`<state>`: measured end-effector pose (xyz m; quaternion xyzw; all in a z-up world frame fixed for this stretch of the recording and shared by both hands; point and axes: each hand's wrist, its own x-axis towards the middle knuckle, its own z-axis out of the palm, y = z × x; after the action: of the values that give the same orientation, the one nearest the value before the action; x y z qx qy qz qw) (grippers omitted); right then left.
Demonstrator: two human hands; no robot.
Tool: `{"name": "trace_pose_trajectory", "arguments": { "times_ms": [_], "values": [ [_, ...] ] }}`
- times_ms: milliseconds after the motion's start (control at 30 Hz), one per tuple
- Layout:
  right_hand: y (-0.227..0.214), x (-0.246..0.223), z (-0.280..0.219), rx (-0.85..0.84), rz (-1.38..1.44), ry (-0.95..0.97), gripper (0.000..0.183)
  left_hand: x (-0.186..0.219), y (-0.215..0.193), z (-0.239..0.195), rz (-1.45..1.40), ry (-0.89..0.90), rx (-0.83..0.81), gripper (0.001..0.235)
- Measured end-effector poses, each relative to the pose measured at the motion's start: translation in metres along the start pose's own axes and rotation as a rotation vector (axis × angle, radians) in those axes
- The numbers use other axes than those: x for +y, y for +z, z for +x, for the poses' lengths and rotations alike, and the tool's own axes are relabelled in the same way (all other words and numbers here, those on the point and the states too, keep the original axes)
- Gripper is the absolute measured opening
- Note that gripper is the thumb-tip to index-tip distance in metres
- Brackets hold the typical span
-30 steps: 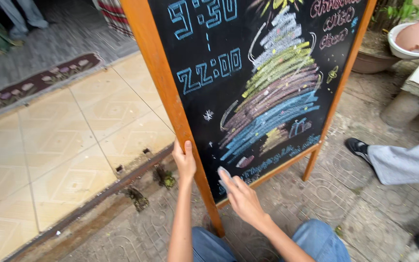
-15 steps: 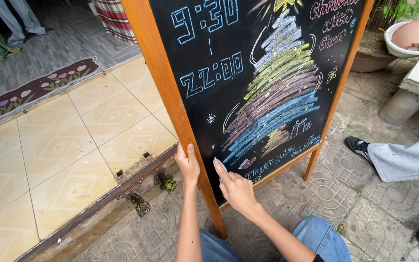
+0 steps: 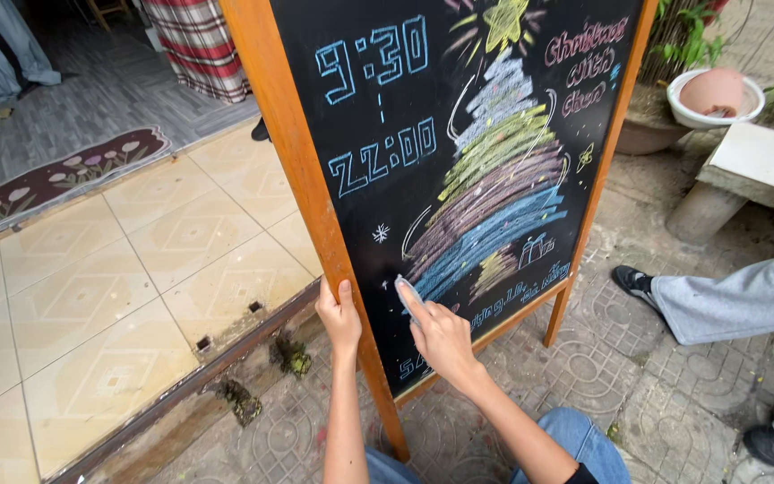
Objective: The person draws a white border along the bottom edge of a decorated blackboard while sitting on the ground outside an entrance.
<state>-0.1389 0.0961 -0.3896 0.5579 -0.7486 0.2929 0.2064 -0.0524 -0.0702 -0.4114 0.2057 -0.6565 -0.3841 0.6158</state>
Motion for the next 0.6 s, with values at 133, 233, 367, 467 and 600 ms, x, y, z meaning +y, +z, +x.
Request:
{"name": "trace_pose_trajectory", "arguments": {
  "times_ms": [133,233,367,467,600],
  "values": [
    [0.021,0.005,0.008,0.001,-0.081,-0.051,0.058,-0.013,0.003,-0.001,-0.003,-0.012,-0.002,0.034],
    [0.022,0.007,-0.003,-0.003,-0.151,-0.061,0.058,-0.022,0.002,-0.006,0.003,-0.018,0.004,0.039],
    [0.016,0.004,0.002,0.042,-0.075,-0.05,0.056,-0.003,0.001,-0.001,0.033,0.007,0.023,0.034],
    [0.021,0.002,0.007,0.066,-0.069,-0.067,0.059,-0.006,0.004,-0.001,0.055,0.003,0.025,0.035],
    [0.032,0.004,-0.011,0.023,0.048,-0.051,0.053,-0.036,0.005,-0.007,0.049,-0.02,0.045,0.042]
  ]
}}
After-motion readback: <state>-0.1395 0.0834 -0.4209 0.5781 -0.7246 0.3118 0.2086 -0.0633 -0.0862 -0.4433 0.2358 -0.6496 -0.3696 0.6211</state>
